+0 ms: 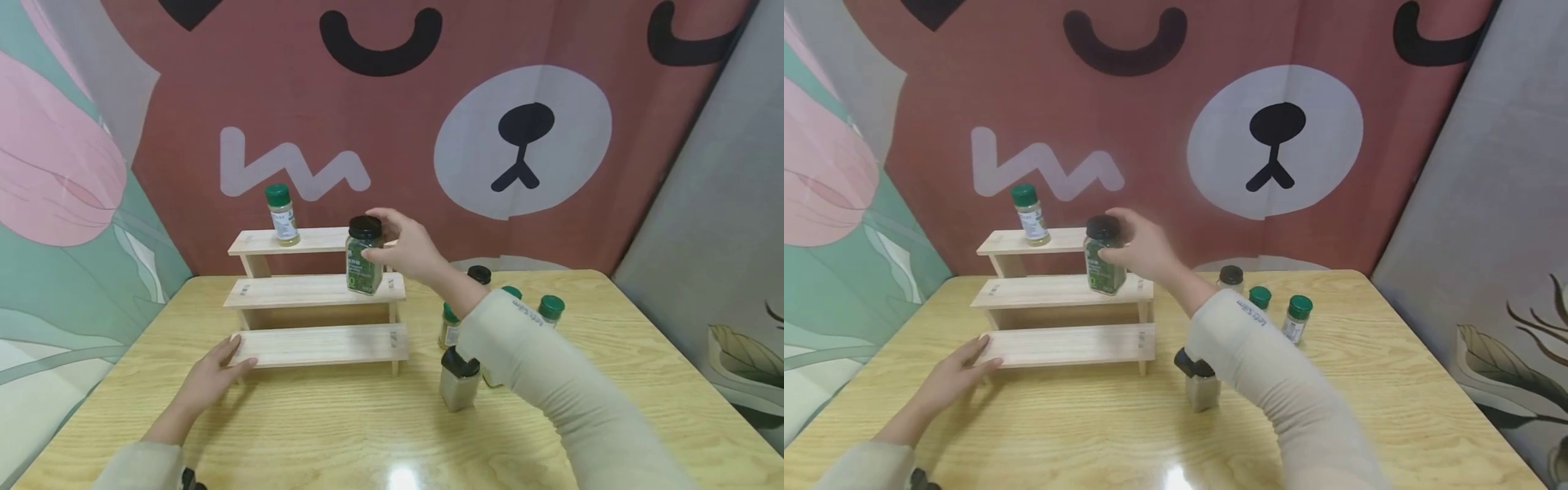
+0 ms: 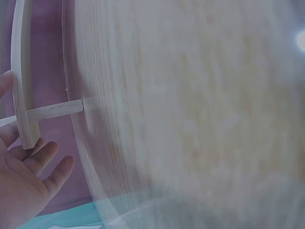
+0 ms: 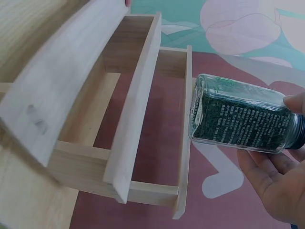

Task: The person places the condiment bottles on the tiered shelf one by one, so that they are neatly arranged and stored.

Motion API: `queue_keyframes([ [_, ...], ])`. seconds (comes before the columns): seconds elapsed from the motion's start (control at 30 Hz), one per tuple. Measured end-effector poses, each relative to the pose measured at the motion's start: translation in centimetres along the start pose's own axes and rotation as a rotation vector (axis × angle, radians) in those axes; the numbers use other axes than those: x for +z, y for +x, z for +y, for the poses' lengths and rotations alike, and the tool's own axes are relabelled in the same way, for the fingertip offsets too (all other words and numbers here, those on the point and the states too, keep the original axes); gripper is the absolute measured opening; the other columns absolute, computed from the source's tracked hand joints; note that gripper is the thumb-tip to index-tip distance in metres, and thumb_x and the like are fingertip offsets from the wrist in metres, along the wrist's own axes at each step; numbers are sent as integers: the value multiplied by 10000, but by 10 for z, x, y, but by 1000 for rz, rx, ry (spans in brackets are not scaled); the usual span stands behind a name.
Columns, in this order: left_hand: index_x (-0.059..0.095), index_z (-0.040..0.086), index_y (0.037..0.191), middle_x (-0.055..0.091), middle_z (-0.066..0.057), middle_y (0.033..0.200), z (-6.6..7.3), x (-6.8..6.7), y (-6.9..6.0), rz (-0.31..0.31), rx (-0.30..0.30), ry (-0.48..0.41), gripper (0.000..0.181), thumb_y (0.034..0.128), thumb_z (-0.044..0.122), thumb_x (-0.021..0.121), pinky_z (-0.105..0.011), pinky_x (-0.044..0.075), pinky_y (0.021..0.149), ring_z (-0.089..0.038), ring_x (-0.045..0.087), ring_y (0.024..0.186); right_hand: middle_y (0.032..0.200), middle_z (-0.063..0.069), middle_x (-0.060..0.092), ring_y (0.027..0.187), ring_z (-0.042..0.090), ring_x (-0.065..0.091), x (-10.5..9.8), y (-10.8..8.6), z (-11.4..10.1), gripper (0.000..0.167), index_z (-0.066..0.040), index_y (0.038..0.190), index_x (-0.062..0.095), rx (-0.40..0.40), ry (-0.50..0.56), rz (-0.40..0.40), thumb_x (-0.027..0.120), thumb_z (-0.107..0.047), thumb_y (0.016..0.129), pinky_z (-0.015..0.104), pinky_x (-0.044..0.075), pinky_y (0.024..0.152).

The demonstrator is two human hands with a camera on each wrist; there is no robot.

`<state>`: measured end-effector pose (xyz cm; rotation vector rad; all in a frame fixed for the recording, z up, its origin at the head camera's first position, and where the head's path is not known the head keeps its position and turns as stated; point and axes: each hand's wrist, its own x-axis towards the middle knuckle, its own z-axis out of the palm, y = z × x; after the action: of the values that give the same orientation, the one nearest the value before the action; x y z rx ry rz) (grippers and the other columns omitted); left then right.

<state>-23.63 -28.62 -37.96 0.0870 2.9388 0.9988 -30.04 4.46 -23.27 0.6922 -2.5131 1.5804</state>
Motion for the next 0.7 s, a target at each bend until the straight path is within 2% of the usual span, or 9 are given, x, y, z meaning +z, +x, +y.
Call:
queue_keyframes([
  [0.2, 182, -65, 1333, 135, -312, 1351, -2, 0, 1, 15, 16, -5, 816, 823, 499, 478, -598, 140, 931, -496, 123, 1194, 1005, -35, 546, 877, 89, 510, 11, 23, -6, 568, -200, 1245, 430, -2, -3, 34, 685, -172, 737, 262, 461, 705],
  [0.47, 175, -56, 1339, 126, -304, 1357, -3, 1, 0, 7, 0, -15, 827, 817, 509, 479, -597, 138, 933, -490, 115, 1200, 983, -26, 542, 881, 92, 510, 25, 50, -12, 594, -194, 1271, 405, 40, -5, 78, 678, -180, 744, 267, 469, 710],
  [0.7, 170, -50, 1342, 125, -301, 1359, -4, 1, 1, 7, 8, -26, 823, 818, 502, 484, -596, 138, 934, -487, 113, 1202, 966, -20, 547, 860, 96, 510, 34, 71, -12, 566, -157, 1234, 438, 23, -23, 134, 688, -155, 726, 247, 452, 717],
])
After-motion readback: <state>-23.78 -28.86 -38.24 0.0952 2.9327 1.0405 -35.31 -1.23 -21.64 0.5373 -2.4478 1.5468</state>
